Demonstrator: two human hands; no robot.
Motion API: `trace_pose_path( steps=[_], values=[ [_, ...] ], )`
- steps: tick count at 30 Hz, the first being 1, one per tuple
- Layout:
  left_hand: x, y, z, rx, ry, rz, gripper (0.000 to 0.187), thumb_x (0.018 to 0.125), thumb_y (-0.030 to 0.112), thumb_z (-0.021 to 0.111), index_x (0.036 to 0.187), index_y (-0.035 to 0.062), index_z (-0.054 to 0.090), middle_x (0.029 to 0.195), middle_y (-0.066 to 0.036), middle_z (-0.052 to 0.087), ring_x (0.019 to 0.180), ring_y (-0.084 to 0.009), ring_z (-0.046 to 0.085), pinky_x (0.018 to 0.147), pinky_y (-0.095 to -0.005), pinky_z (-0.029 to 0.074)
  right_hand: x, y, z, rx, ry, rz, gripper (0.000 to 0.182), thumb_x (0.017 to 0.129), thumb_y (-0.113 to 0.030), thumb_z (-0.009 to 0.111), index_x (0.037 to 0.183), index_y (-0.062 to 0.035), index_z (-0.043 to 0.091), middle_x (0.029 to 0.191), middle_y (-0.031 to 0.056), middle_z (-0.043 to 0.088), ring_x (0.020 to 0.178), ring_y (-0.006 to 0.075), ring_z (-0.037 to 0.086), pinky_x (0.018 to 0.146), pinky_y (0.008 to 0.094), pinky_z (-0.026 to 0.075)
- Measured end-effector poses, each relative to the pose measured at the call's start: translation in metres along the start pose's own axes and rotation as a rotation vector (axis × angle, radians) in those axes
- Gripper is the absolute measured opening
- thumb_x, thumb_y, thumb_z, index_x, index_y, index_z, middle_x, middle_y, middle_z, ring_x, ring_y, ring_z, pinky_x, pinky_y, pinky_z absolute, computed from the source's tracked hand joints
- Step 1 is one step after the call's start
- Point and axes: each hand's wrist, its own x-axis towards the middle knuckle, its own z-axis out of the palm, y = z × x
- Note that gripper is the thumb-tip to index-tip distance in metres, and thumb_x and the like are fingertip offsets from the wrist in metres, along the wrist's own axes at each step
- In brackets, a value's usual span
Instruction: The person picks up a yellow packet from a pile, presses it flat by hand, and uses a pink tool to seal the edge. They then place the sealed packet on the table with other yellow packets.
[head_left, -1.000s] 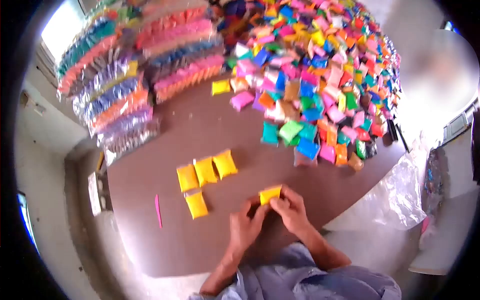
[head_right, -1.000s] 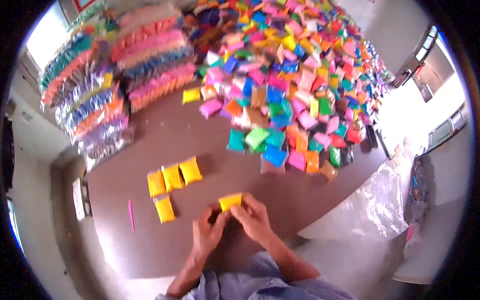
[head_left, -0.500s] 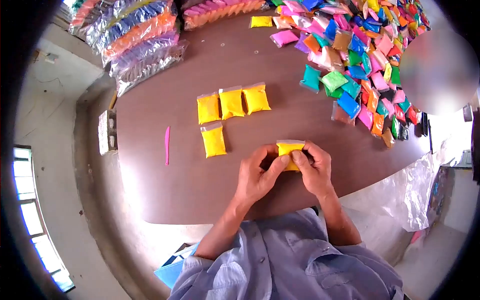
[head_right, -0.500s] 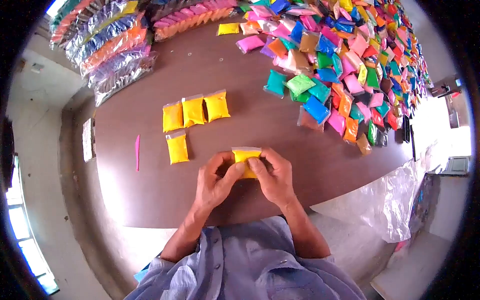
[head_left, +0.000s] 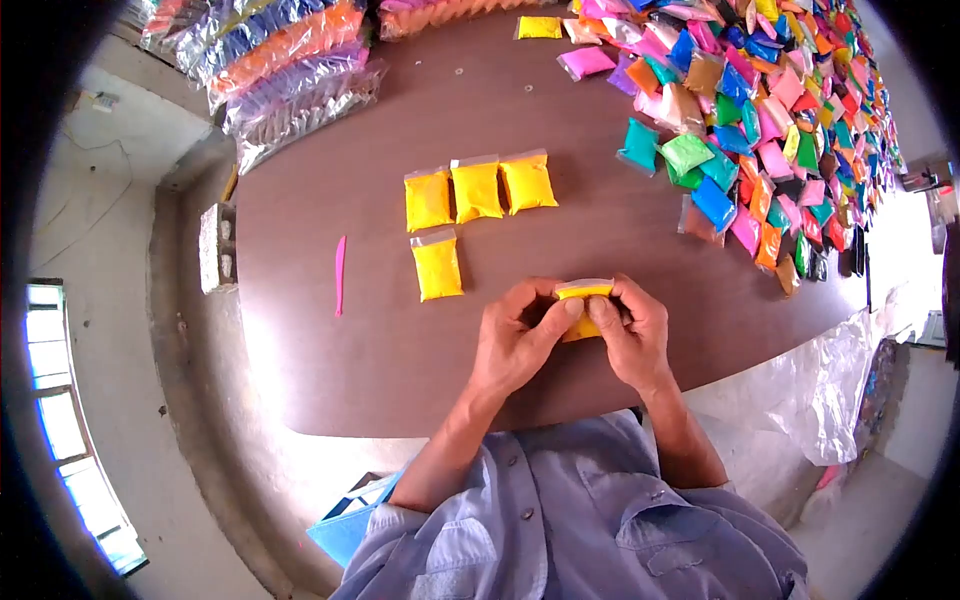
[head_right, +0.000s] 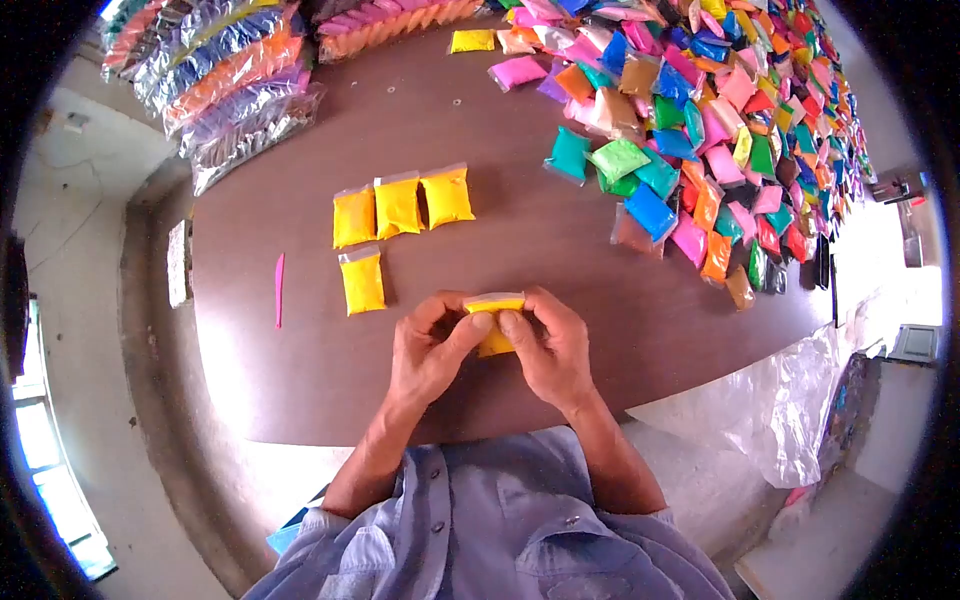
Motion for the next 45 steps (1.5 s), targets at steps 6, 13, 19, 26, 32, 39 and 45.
trace_pose_path(
  steps=[6,13,19,26,32,39,45],
  values=[
    [-0.002,-0.011,-0.005,0.041,-0.020,0.097,0.015,0.100,0.011,0.072,0.109,-0.0013,0.070,0.092,-0.001,0.068,0.083,-0.0067,0.060,0.072,-0.0227,0.051,-0.001,-0.001,0.000,0.049,-0.025,0.045,0.017,0.102,-0.013,0.064,0.112,0.0004,0.069,0.097,0.0035,0.068,0.090,0.0092,0.061,0.080,0.0263,0.050],
    [-0.002,0.004,0.002,0.046,-0.031,0.029,0.021,0.096,0.014,0.076,0.107,-0.0034,0.070,0.087,-0.003,0.069,0.076,-0.0086,0.061,0.069,-0.0242,0.052,0.000,0.003,0.001,0.054,0.084,-0.018,0.019,0.104,-0.017,0.063,0.108,0.0003,0.069,0.093,0.0012,0.066,0.084,0.0067,0.058,0.075,0.0228,0.048],
    [0.001,0.004,0.004,0.345,-0.077,0.104,0.024,0.090,0.015,0.081,0.102,-0.0024,0.071,0.083,-0.011,0.070,0.072,-0.0158,0.066,0.066,-0.0308,0.055,0.003,0.004,0.004,0.112,0.165,-0.021,0.022,0.105,-0.022,0.062,0.105,-0.0004,0.069,0.092,0.0008,0.066,0.082,0.0046,0.058,0.072,0.0212,0.047],
    [0.002,-0.007,-0.004,0.246,-0.033,0.101,0.022,0.090,0.018,0.081,0.099,0.0009,0.069,0.084,-0.007,0.070,0.074,-0.0102,0.064,0.065,-0.0265,0.052,0.004,-0.001,0.002,0.039,0.023,-0.003,0.025,0.104,-0.023,0.063,0.114,-0.0001,0.068,0.094,0.0015,0.067,0.083,0.0069,0.060,0.073,0.0230,0.049],
    [0.005,0.014,0.005,0.246,-0.116,0.079,0.030,0.090,0.018,0.081,0.108,-0.0023,0.069,0.090,-0.008,0.073,0.077,-0.0141,0.068,0.070,-0.0273,0.056,0.001,0.005,0.000,0.092,0.141,0.041,0.025,0.103,-0.023,0.068,0.111,0.0010,0.069,0.092,0.0010,0.068,0.084,0.0062,0.060,0.073,0.0228,0.049],
    [0.009,0.003,0.000,0.253,-0.099,0.030,0.024,0.092,0.010,0.078,0.109,-0.0050,0.069,0.090,-0.011,0.074,0.076,-0.0170,0.070,0.072,-0.0290,0.057,0.003,0.002,0.001,0.074,0.089,0.056,0.029,0.103,-0.025,0.067,0.113,0.0016,0.068,0.090,0.0010,0.066,0.081,0.0049,0.057,0.070,0.0217,0.047],
    [0.006,0.004,-0.002,0.284,-0.100,0.032,0.024,0.093,0.015,0.079,0.106,-0.0023,0.069,0.088,-0.008,0.073,0.076,-0.0126,0.068,0.069,-0.0272,0.056,0.002,-0.003,-0.002,0.065,0.076,0.139,0.028,0.103,-0.025,0.066,0.112,0.0015,0.067,0.090,0.0014,0.066,0.078,0.0057,0.057,0.068,0.0225,0.047]
  ],
)
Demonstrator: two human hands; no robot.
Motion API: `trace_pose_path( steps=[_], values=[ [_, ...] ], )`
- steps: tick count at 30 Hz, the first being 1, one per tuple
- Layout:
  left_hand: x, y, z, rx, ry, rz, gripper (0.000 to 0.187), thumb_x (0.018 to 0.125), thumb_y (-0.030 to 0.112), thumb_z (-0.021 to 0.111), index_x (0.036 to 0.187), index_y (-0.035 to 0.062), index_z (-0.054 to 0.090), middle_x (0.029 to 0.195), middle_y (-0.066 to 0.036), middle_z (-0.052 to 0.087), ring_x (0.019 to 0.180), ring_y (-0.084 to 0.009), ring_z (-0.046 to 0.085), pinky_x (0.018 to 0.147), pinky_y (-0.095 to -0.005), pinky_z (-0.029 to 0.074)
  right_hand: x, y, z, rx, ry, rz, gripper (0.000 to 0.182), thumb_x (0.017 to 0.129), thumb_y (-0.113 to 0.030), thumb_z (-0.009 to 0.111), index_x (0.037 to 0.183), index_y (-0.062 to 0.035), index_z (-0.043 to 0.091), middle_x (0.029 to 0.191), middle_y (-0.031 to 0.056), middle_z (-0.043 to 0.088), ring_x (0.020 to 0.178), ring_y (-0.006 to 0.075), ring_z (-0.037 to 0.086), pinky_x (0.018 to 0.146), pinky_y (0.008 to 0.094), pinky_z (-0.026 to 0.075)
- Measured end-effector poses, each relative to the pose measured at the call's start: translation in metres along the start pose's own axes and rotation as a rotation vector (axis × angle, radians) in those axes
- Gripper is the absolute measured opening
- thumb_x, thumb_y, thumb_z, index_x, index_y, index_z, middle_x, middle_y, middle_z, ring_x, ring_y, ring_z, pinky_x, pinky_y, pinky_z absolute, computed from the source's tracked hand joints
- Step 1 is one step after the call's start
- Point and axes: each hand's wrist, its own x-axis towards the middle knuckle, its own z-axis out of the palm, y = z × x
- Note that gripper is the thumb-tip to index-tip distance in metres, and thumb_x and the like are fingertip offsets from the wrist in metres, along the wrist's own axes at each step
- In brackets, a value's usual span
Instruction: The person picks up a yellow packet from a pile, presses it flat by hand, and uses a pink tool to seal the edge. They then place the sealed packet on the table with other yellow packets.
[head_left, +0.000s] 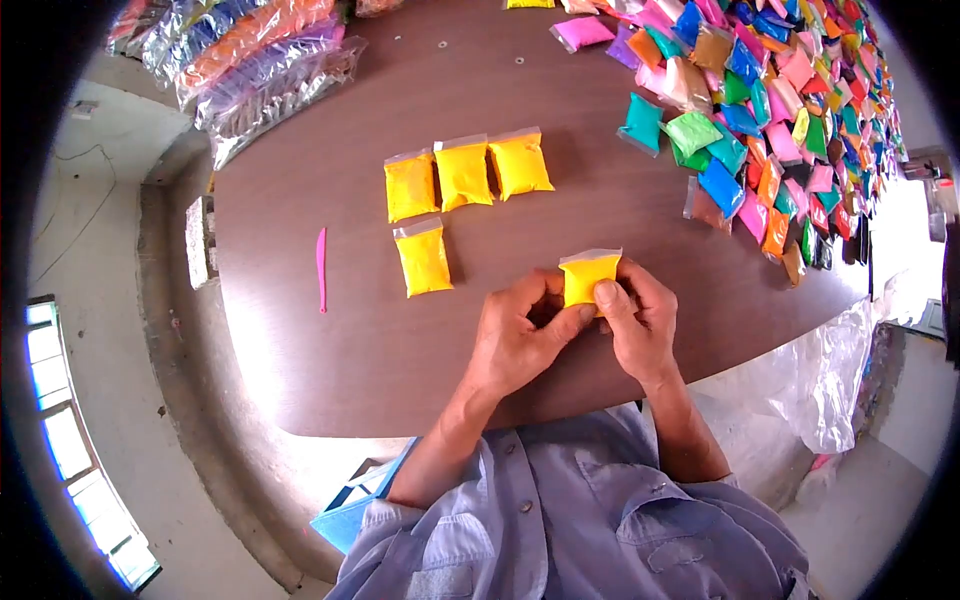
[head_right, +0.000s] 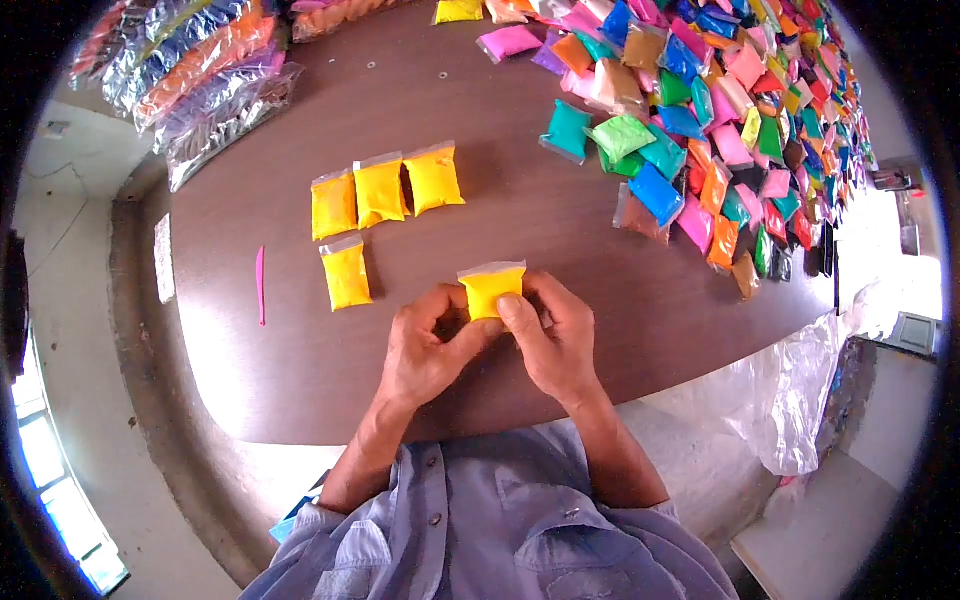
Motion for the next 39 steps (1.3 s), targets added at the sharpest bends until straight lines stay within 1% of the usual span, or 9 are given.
trace_pose_path(
  steps=[4,13,17,19,24,29,31,37,39],
  values=[
    [0.002,0.005,-0.001,-0.220,-0.023,-0.014,0.025,0.095,0.015,0.078,0.108,-0.0042,0.068,0.088,-0.008,0.073,0.080,-0.0121,0.069,0.073,-0.0272,0.057,0.001,0.008,0.004,-0.027,0.057,-0.060,0.025,0.103,-0.024,0.067,0.109,0.0007,0.067,0.089,0.0012,0.065,0.077,0.0060,0.056,0.067,0.0228,0.047],
    [-0.001,-0.021,0.000,-0.110,0.093,0.049,0.015,0.097,0.014,0.075,0.103,0.0023,0.068,0.084,0.001,0.066,0.073,-0.0046,0.060,0.063,-0.0211,0.048,0.003,0.004,0.003,-0.147,-0.048,-0.183,0.018,0.101,-0.016,0.064,0.102,0.0015,0.065,0.083,0.0042,0.062,0.073,0.0080,0.055,0.064,0.0267,0.045],
    [-0.004,-0.007,0.001,-0.154,0.081,-0.006,0.014,0.097,0.013,0.074,0.105,0.0025,0.069,0.086,0.000,0.068,0.076,-0.0060,0.063,0.066,-0.0214,0.051,0.002,0.000,0.005,-0.136,-0.029,-0.163,0.014,0.099,-0.014,0.064,0.100,-0.0005,0.065,0.081,0.0047,0.061,0.073,0.0107,0.056,0.065,0.0274,0.046],
    [-0.005,-0.003,0.002,-0.396,0.064,-0.041,0.017,0.097,0.015,0.075,0.107,0.0028,0.070,0.090,0.000,0.069,0.081,-0.0068,0.064,0.071,-0.0213,0.052,0.001,0.001,0.005,-0.142,-0.009,-0.158,0.013,0.099,-0.014,0.065,0.099,-0.0013,0.065,0.081,0.0050,0.061,0.073,0.0118,0.057,0.066,0.0276,0.046],
    [-0.003,-0.011,0.001,-0.307,0.070,-0.013,0.017,0.100,0.015,0.072,0.107,-0.0009,0.070,0.090,-0.003,0.070,0.081,-0.0090,0.062,0.069,-0.0244,0.051,0.003,0.008,0.002,-0.158,-0.060,-0.264,0.012,0.098,-0.013,0.066,0.099,-0.0019,0.066,0.085,0.0062,0.062,0.074,0.0136,0.058,0.066,0.0281,0.047],
    [-0.004,-0.018,-0.001,-0.261,0.086,0.043,0.017,0.099,0.017,0.074,0.107,0.0025,0.071,0.094,0.000,0.071,0.084,-0.0059,0.063,0.073,-0.0209,0.052,0.003,0.006,0.003,-0.139,-0.096,-0.210,0.015,0.099,-0.016,0.066,0.100,-0.0012,0.066,0.086,0.0059,0.061,0.075,0.0115,0.057,0.066,0.0273,0.046],
    [-0.003,-0.015,0.000,-0.219,0.093,0.067,0.016,0.101,0.014,0.072,0.107,-0.0014,0.070,0.092,-0.002,0.070,0.081,-0.0084,0.062,0.069,-0.0238,0.051,0.003,0.002,0.004,-0.097,-0.100,-0.174,0.016,0.099,-0.017,0.066,0.101,-0.0010,0.066,0.085,0.0056,0.061,0.075,0.0109,0.057,0.065,0.0271,0.046],
    [-0.006,-0.007,0.000,-0.461,0.043,-0.019,0.015,0.100,0.012,0.072,0.107,-0.0005,0.071,0.098,-0.004,0.071,0.088,-0.0094,0.064,0.077,-0.0239,0.053,0.002,-0.002,0.007,-0.060,-0.047,-0.151,0.014,0.099,-0.015,0.064,0.099,-0.0007,0.066,0.081,0.0054,0.061,0.072,0.0106,0.056,0.063,0.0274,0.046],
    [-0.005,-0.007,-0.001,-0.374,0.047,-0.007,0.015,0.100,0.012,0.072,0.107,-0.0004,0.071,0.099,-0.004,0.071,0.090,-0.0095,0.064,0.078,-0.0242,0.053,0.002,0.003,0.004,-0.161,-0.024,-0.197,0.012,0.098,-0.012,0.064,0.095,-0.0007,0.065,0.081,0.0053,0.061,0.072,0.0107,0.057,0.063,0.0273,0.046]
  ],
)
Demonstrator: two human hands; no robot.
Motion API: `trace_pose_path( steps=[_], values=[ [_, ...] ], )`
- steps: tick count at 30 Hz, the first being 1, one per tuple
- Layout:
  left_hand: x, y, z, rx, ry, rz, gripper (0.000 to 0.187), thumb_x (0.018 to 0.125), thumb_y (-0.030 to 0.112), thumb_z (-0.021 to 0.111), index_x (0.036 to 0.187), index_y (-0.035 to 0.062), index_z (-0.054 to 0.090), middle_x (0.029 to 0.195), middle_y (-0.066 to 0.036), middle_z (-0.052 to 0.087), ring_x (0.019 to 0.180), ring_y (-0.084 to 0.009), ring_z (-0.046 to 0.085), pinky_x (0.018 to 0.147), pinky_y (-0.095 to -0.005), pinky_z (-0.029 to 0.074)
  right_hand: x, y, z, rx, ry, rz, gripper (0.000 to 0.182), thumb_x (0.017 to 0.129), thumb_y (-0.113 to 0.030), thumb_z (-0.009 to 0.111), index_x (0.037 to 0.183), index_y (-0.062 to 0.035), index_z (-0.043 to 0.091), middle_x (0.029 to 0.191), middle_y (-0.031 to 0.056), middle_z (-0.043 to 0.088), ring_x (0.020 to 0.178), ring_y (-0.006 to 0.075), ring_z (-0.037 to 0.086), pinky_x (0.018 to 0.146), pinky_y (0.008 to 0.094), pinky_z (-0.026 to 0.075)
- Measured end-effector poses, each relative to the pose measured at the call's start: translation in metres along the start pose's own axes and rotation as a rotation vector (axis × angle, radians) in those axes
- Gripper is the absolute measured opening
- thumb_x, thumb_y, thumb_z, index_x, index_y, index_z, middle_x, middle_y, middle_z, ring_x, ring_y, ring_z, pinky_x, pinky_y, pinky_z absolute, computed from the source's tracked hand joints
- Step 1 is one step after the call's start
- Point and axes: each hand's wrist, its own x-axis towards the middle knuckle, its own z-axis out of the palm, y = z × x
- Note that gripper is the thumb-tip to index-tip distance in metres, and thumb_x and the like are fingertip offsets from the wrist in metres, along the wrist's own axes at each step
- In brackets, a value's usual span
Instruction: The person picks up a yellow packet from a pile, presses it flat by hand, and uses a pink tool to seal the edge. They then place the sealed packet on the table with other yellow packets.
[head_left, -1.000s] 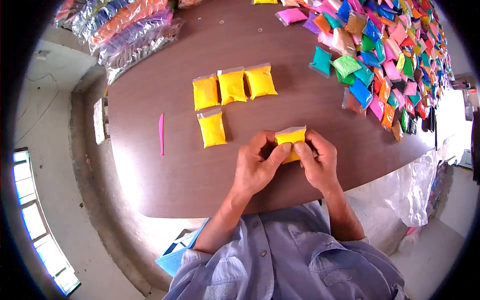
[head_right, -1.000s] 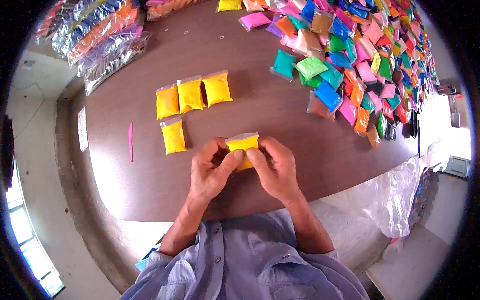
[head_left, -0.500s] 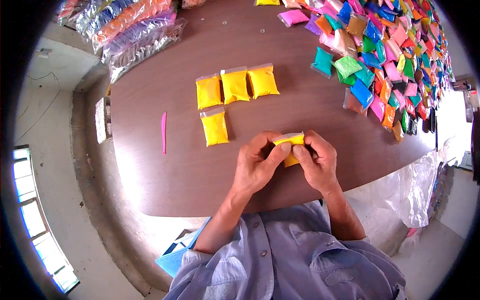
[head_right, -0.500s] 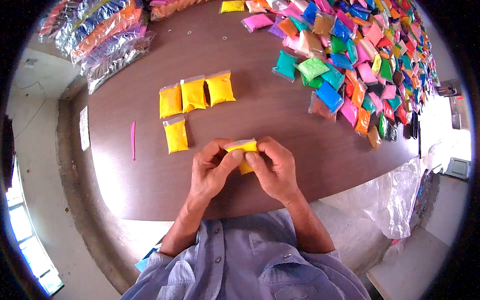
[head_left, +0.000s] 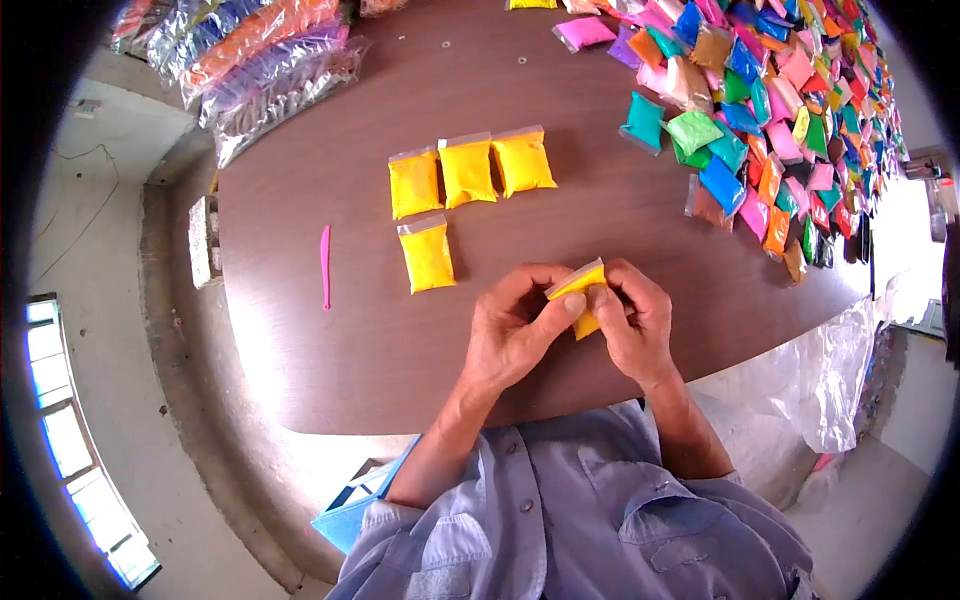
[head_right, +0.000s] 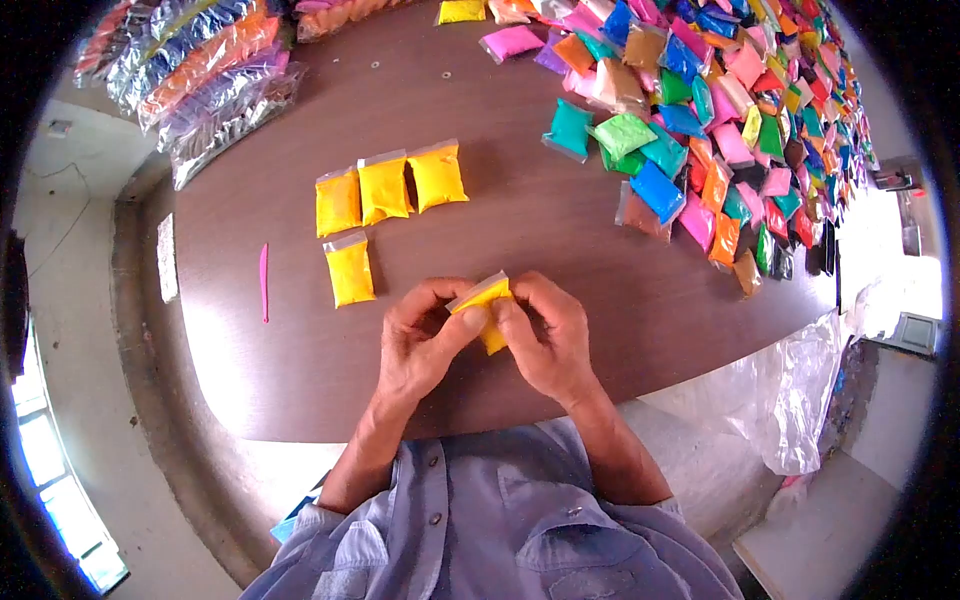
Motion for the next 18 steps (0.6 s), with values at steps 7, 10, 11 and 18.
trace_pose_path(
  steps=[7,10,11,18],
  values=[
    [0.001,-0.004,-0.006,0.105,0.007,-0.020,0.015,0.098,0.013,0.074,0.105,-0.0004,0.073,0.096,-0.005,0.073,0.088,-0.0109,0.065,0.078,-0.0261,0.054,0.000,-0.001,0.006,0.061,-0.003,-0.034,0.008,0.096,-0.008,0.065,0.094,-0.0007,0.065,0.082,0.0050,0.062,0.072,0.0103,0.058,0.063,0.0273,0.046],
    [0.003,-0.014,-0.005,0.226,-0.002,0.149,0.013,0.098,0.013,0.073,0.105,0.0016,0.073,0.090,-0.001,0.071,0.082,-0.0071,0.064,0.071,-0.0217,0.051,0.000,-0.002,0.009,0.146,0.061,0.013,0.008,0.096,-0.009,0.066,0.096,-0.0005,0.065,0.084,0.0055,0.064,0.073,0.0106,0.059,0.065,0.0266,0.047],
    [0.002,-0.014,-0.004,0.226,-0.001,0.149,0.013,0.098,0.013,0.073,0.105,0.0016,0.073,0.090,-0.001,0.071,0.082,-0.0071,0.064,0.071,-0.0217,0.051,0.000,0.003,0.007,0.096,0.056,-0.015,0.009,0.097,-0.009,0.066,0.098,-0.0002,0.065,0.085,0.0055,0.064,0.074,0.0105,0.059,0.066,0.0263,0.048],
    [0.002,0.005,0.000,0.299,-0.045,0.015,0.015,0.097,0.013,0.072,0.106,0.0011,0.073,0.088,-0.001,0.070,0.080,-0.0070,0.062,0.068,-0.0219,0.050,-0.003,0.006,0.005,0.040,0.119,-0.043,0.010,0.100,-0.010,0.064,0.101,0.0001,0.066,0.087,0.0035,0.065,0.078,0.0099,0.059,0.070,0.0268,0.050]
  ],
)
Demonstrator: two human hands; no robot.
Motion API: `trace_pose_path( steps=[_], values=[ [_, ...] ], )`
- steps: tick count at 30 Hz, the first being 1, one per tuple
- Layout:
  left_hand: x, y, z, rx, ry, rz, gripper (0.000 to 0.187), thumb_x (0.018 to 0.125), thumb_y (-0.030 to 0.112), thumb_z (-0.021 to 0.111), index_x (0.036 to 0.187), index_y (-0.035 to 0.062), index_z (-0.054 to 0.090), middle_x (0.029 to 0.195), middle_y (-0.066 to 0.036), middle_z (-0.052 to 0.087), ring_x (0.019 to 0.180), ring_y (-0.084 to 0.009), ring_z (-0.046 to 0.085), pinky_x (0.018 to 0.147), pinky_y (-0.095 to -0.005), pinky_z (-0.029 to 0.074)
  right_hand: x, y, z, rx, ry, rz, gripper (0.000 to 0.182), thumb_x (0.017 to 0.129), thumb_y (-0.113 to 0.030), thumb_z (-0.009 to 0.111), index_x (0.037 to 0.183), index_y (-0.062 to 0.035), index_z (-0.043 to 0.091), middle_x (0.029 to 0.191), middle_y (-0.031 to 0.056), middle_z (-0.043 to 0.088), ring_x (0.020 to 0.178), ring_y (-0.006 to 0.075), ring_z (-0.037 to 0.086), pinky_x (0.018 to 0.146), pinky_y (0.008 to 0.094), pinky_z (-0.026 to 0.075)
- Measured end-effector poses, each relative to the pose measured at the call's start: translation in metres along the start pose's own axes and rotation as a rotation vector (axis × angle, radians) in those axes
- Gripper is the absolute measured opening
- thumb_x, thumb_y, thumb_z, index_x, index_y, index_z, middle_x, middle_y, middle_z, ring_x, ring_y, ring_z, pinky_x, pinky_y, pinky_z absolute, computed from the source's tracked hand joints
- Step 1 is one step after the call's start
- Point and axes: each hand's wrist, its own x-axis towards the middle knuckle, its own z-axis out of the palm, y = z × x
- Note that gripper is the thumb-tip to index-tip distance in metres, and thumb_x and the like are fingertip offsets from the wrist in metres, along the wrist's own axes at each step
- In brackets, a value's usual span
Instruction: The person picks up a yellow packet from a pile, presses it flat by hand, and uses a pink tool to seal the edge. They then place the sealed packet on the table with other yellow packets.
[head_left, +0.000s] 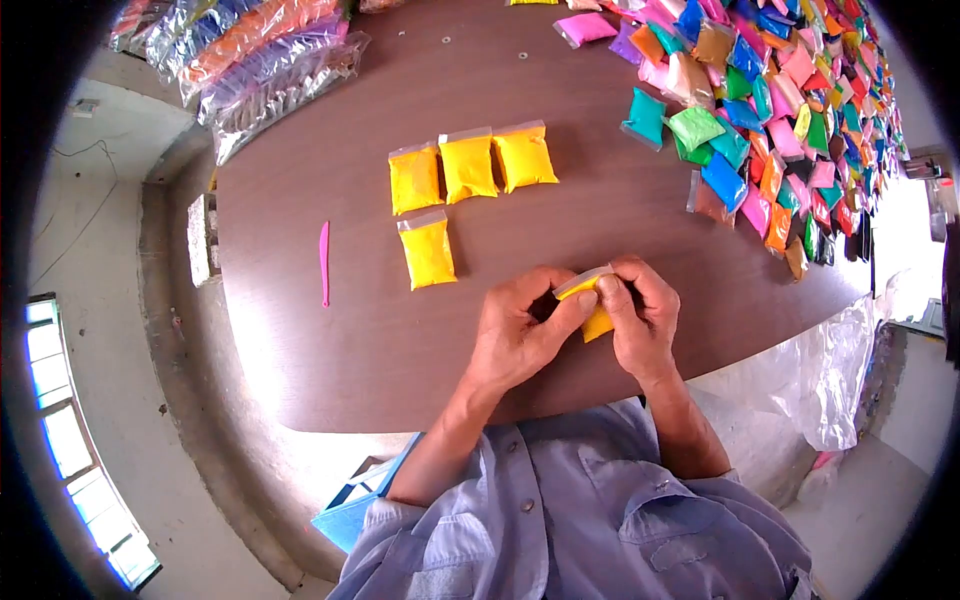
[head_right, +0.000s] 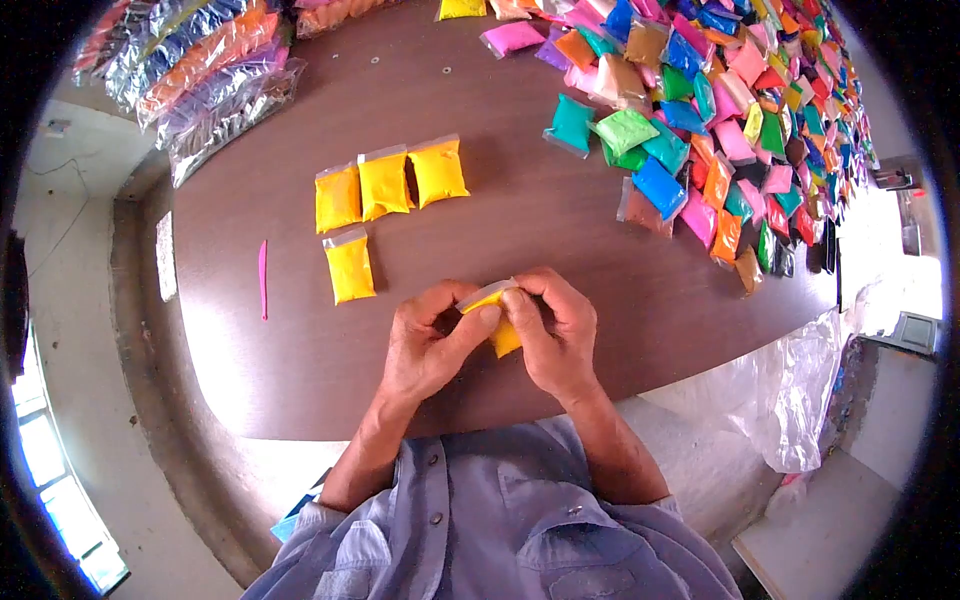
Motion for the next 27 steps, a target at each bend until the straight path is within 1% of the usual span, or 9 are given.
trace_pose_path(
  steps=[5,7,8,11,13,17,19,23,27],
  values=[
    [-0.003,-0.016,0.004,-0.064,0.059,0.028,0.018,0.098,0.017,0.074,0.105,0.0013,0.073,0.086,0.000,0.069,0.077,-0.0058,0.060,0.065,-0.0210,0.048,0.002,-0.001,0.006,0.039,-0.006,0.004,0.013,0.101,-0.012,0.063,0.102,0.0006,0.066,0.085,0.0033,0.063,0.076,0.0093,0.058,0.067,0.0269,0.048],
    [-0.005,-0.019,0.003,-0.111,0.100,-0.009,0.020,0.099,0.021,0.075,0.104,0.0021,0.073,0.087,-0.001,0.071,0.077,-0.0057,0.061,0.065,-0.0214,0.048,0.003,-0.004,0.006,0.064,-0.012,-0.002,0.014,0.101,-0.013,0.062,0.102,0.0008,0.066,0.084,0.0030,0.063,0.075,0.0090,0.057,0.066,0.0268,0.048],
    [-0.005,-0.019,0.003,-0.110,0.101,-0.011,0.020,0.099,0.021,0.075,0.104,0.0021,0.073,0.087,-0.001,0.071,0.077,-0.0057,0.061,0.065,-0.0214,0.048,0.003,-0.010,0.004,0.033,-0.063,0.027,0.014,0.101,-0.013,0.063,0.102,0.0007,0.067,0.083,0.0030,0.062,0.073,0.0091,0.057,0.065,0.0267,0.047],
    [-0.004,-0.015,0.005,-0.221,0.143,-0.013,0.020,0.099,0.022,0.074,0.105,0.0028,0.073,0.092,-0.003,0.072,0.082,-0.0071,0.065,0.070,-0.0227,0.053,0.002,-0.007,0.000,-0.017,-0.118,0.049,0.015,0.101,-0.014,0.064,0.103,0.0004,0.067,0.081,0.0033,0.062,0.071,0.0096,0.056,0.062,0.0264,0.046],
    [-0.001,-0.007,0.008,-0.370,0.124,-0.044,0.025,0.099,0.020,0.076,0.112,-0.0010,0.071,0.095,-0.003,0.071,0.087,-0.0097,0.065,0.074,-0.0240,0.054,0.002,-0.003,-0.001,-0.035,-0.123,0.042,0.015,0.100,-0.014,0.065,0.103,0.0001,0.068,0.081,0.0035,0.061,0.070,0.0100,0.056,0.061,0.0263,0.045],
    [0.002,-0.003,0.001,-0.316,0.044,-0.060,0.025,0.099,0.016,0.075,0.116,-0.0021,0.070,0.099,-0.004,0.071,0.090,-0.0098,0.064,0.078,-0.0245,0.054,0.001,-0.001,-0.001,-0.007,-0.071,0.009,0.017,0.100,-0.016,0.067,0.102,0.0004,0.068,0.081,0.0046,0.063,0.071,0.0105,0.058,0.062,0.0262,0.045],
    [0.003,-0.004,-0.001,-0.169,-0.009,-0.057,0.025,0.098,0.012,0.075,0.118,-0.0029,0.068,0.098,-0.004,0.071,0.090,-0.0098,0.064,0.078,-0.0243,0.054,0.001,0.000,-0.003,-0.010,-0.062,0.013,0.018,0.100,-0.017,0.067,0.102,0.0005,0.068,0.082,0.0048,0.063,0.072,0.0106,0.059,0.063,0.0261,0.046],
    [0.001,-0.011,-0.001,-0.181,0.039,-0.018,0.026,0.099,0.012,0.074,0.118,-0.0034,0.068,0.098,-0.005,0.071,0.089,-0.0096,0.064,0.077,-0.0240,0.054,0.004,-0.007,-0.003,-0.030,-0.122,0.055,0.020,0.099,-0.019,0.068,0.104,0.0006,0.068,0.083,0.0047,0.064,0.074,0.0112,0.060,0.065,0.0262,0.047],
    [0.000,-0.013,0.000,-0.320,0.077,-0.069,0.024,0.099,0.013,0.074,0.115,-0.0035,0.069,0.099,-0.004,0.071,0.089,-0.0100,0.064,0.079,-0.0244,0.054,0.005,-0.009,-0.001,-0.003,-0.145,0.028,0.022,0.098,-0.020,0.067,0.105,0.0007,0.068,0.085,0.0048,0.064,0.075,0.0111,0.059,0.066,0.0265,0.047]
  ],
)
